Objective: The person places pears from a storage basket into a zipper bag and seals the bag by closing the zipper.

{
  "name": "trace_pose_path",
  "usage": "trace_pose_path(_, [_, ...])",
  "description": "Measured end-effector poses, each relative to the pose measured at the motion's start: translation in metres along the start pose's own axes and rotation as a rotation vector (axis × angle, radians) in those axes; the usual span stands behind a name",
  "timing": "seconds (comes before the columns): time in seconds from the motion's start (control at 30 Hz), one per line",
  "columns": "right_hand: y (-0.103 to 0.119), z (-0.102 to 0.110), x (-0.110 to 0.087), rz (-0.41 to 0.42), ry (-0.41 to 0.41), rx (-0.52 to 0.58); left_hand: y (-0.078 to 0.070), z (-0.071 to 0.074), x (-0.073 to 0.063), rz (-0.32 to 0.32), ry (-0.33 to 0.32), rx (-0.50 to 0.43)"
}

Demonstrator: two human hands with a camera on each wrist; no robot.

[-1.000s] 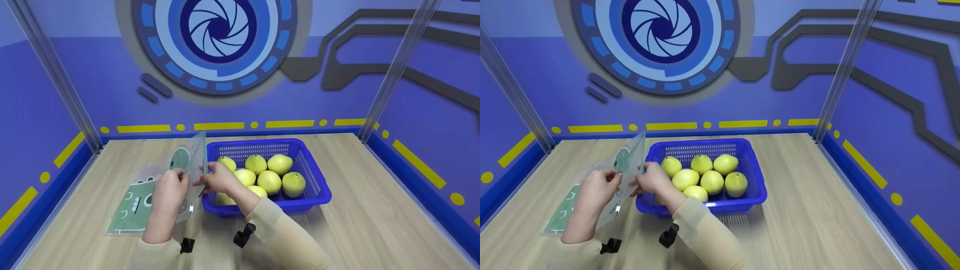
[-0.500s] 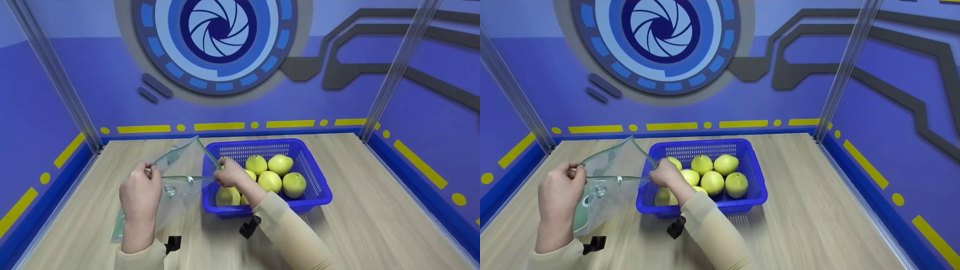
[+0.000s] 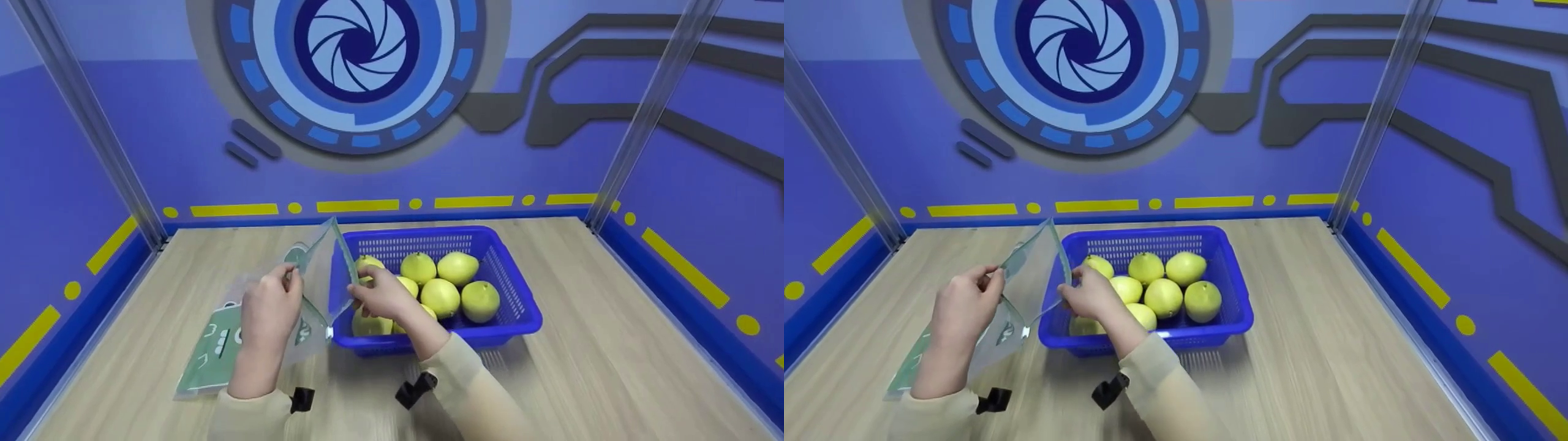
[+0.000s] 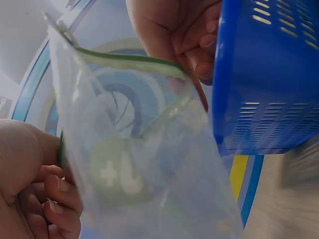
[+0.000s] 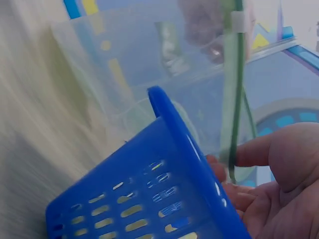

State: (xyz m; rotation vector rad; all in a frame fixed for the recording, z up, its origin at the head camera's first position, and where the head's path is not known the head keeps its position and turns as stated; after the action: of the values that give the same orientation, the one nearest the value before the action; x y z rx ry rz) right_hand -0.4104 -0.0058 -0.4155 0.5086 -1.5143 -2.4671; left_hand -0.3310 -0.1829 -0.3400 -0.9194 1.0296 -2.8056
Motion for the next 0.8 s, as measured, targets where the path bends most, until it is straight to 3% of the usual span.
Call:
trace_pose_path(0.27, [-0.002, 0.029, -0.019, 0.11, -0.132, -0.084, -0.002, -0.003, -0.002, -0.006, -0.004, -0.006])
trace_pose_path(0.4, [-0.007, 0.048, -0.026, 0.051, -0.165, -0.167, -0.004, -0.003, -0.002, -0.014, -0.002, -0.016])
trace_pose_path(0.6, [-0.019, 0.065, -0.033, -0.057, -0.147, -0.357, -0.004, -0.005, -0.004, 0.01, 0.023, -0.029])
trace_pose_path(0.8, [-0.03, 0.065, -0.032, -0.067, -0.096, -0.476, -0.002, -0.007, -0.004, 0.019, 0.035, -0.032])
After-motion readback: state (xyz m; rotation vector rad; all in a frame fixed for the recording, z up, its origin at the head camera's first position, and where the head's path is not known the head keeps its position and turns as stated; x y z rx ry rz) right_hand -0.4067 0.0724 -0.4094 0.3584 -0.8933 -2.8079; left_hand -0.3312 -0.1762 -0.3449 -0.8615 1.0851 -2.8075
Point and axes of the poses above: each hand's wrist, its own x-axis towards the middle knuckle, its own z-axis out of the back of the hand, y = z × x, the point moved 9 cm from there along x, towards the middle knuckle, and after that the axes turned 7 degrees about -z, right-handed, at the moved point
